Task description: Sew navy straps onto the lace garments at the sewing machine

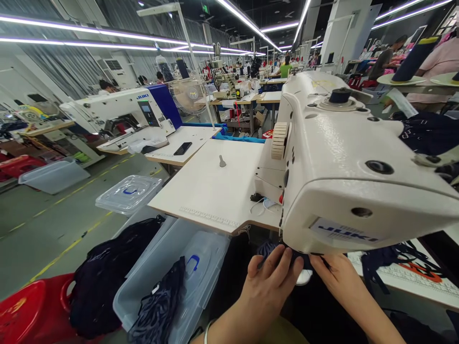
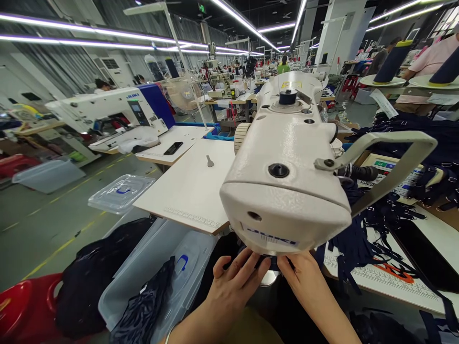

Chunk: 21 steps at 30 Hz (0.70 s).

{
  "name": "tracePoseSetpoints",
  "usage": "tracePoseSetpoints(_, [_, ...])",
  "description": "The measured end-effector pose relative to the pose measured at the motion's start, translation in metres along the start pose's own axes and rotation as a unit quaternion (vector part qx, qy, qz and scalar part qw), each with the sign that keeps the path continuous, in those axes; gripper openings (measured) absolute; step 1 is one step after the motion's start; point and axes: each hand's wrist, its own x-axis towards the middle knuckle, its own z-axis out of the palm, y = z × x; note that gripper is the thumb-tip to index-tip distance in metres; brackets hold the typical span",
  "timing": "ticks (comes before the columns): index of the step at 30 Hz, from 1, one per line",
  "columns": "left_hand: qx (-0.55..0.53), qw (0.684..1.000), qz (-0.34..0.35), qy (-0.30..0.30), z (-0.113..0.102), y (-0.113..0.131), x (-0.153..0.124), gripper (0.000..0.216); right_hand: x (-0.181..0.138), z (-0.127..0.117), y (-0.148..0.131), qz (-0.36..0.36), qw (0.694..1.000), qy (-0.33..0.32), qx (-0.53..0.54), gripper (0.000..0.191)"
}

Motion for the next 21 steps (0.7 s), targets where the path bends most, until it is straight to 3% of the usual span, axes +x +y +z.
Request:
tracePoseSetpoints(15, [-0.001, 1.0, -0.013, 0.001, 0.001, 0.003, 0.0, 0.036, 0.0, 0.004, 0.003, -0.015, 1.0, 0.001, 0.0, 0.036])
tracePoseSetpoints(21, [-0.049, 0.998, -0.027, 0.042, 0.001, 0.001, 0.005, 0.035, 0.003, 0.009, -0.002, -0.017, 0.998, 0.036, 0.045, 0.029])
